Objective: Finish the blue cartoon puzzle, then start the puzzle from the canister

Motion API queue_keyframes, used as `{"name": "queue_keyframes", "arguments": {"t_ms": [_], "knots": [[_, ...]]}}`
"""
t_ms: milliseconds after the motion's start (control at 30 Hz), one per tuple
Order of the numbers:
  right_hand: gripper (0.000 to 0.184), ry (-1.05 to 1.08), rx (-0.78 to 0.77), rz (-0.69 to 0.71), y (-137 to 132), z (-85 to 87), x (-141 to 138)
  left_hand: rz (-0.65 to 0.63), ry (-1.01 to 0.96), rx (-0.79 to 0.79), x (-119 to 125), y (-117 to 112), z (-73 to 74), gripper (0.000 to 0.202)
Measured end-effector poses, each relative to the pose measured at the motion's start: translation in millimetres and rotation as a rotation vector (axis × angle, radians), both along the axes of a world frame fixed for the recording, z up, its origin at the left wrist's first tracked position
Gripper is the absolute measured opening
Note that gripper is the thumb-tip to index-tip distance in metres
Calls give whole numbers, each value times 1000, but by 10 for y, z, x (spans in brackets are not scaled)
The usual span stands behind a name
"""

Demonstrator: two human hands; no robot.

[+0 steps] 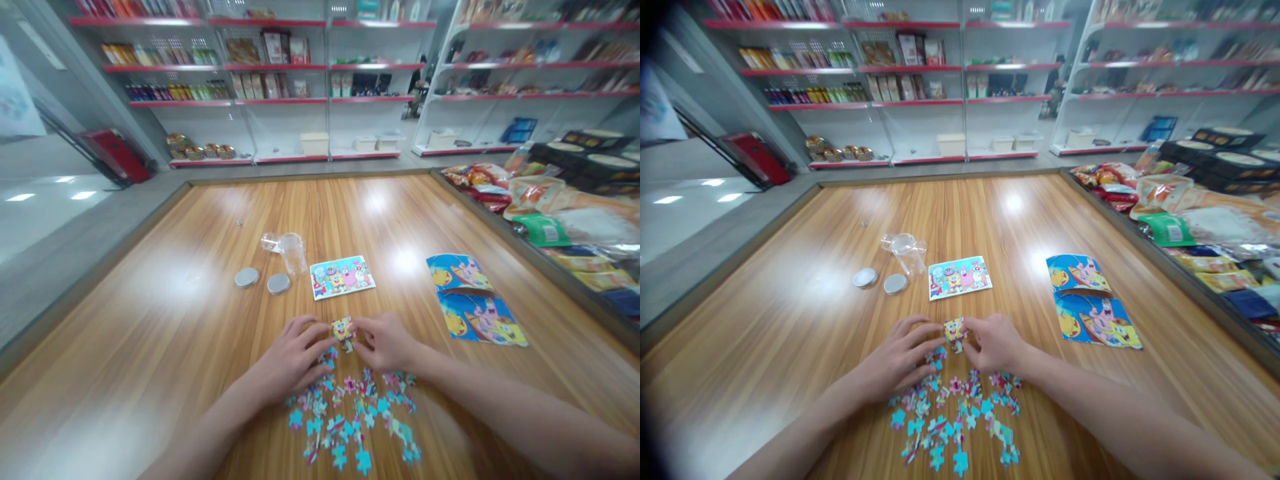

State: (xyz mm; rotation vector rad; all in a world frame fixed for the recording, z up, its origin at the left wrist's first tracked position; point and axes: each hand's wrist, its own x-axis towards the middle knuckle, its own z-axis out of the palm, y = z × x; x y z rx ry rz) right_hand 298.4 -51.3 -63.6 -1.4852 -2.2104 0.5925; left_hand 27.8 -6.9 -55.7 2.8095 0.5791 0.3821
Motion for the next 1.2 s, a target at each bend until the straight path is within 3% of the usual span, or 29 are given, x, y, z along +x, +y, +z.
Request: {"name": "queue_keyframes", "arguments": {"t_ms": [100,267,367,533,600,700,767,900,1200], "knots": [[18,97,-29,28,98,-9,-10,-35,66,-18,-44,41,53,46],[11,331,-178,-47,183,-79,-9,-48,64,-22,-62,47,76,50],[11,611,-280,-66,186,-76,30,-46,71,-3,-54,53,54,52],[13,1125,-623,-105,197,11,173,-63,83,10,-50,64,50,51],[12,1062,-471,-64,229,38,250,-65,91,14,-49,63,62,50],[16,605,11,108,291,52,350,-64,65,15,-47,66,83,50],[26,329,212,263,320,47,383,-66,34,-1,-46,70,99,48],[37,77,277,480,328,17,375,-62,45,-51,-60,70,149,46],[28,67,324,427,384,-90,361,-50,33,-74,-81,76,154,28]]}}
